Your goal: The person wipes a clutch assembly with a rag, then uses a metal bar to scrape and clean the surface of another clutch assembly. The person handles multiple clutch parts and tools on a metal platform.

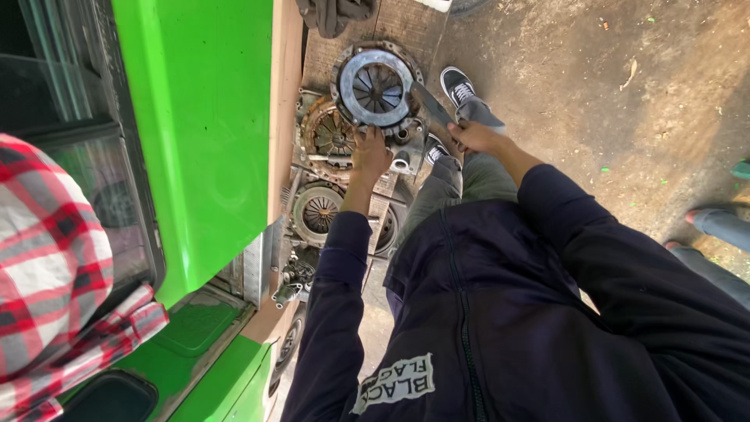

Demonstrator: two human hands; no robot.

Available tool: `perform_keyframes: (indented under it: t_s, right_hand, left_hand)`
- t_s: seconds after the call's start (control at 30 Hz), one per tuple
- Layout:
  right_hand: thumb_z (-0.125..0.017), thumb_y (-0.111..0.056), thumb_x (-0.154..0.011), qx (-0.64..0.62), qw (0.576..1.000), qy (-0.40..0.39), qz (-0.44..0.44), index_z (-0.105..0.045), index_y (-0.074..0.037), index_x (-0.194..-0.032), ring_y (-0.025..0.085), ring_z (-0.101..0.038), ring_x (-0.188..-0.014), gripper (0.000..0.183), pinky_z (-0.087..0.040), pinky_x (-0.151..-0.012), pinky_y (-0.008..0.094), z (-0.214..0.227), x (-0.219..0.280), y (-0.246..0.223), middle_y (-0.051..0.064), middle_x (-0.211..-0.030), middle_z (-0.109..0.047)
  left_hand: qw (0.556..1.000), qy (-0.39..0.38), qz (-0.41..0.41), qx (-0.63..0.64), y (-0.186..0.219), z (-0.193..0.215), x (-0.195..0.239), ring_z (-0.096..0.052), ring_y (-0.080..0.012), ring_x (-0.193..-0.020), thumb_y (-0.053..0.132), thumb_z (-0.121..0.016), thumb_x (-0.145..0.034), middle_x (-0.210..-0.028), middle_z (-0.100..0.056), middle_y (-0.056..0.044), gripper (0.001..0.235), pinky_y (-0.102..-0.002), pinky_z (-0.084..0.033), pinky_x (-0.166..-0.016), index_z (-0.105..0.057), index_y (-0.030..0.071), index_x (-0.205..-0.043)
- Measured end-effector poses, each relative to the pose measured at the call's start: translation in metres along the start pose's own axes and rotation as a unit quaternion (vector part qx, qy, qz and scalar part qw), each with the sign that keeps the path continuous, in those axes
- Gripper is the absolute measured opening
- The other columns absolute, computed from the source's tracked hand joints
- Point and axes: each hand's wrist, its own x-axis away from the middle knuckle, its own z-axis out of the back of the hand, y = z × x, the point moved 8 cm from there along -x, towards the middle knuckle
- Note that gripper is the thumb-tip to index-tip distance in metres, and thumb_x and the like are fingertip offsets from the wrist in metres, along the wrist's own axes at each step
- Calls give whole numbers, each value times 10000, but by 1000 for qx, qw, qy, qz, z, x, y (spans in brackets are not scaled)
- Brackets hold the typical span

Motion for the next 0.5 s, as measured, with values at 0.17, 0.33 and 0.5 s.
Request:
perform_keyframes:
  t_s: [0.17,0.33,0.5]
  right_hand:
    - [-395,-590,-1091,159,975,108,108,-629,31,-1199,431,-674,-1008,672,-513,-895,517,-4,-6,-15,289,-1071,-699]
    - [-436,-526,-1103,132,967,153,157,-594,52,-1220,467,-650,-994,611,-487,-874,523,11,0,-11,313,-1031,-672]
    - [-437,-551,-1060,109,974,126,154,-653,6,-1104,393,-674,-973,599,-498,-884,490,22,2,-10,247,-977,-704]
  left_hand:
    - [999,7,25,34,8,4,6,-62,-515,-1519,358,-701,-927,-1665,-185,-134,853,-530,-425,-1101,-257,13,-1567]
    - [996,72,33,33,2,-13,-14,-138,-503,-1514,393,-638,-958,-1647,-268,-177,787,-582,-176,-1257,-308,12,-1562]
    - [984,139,67,90,-7,-28,-24,-157,-502,-1504,431,-576,-986,-1630,-278,-223,761,-571,-171,-1237,-307,17,-1565]
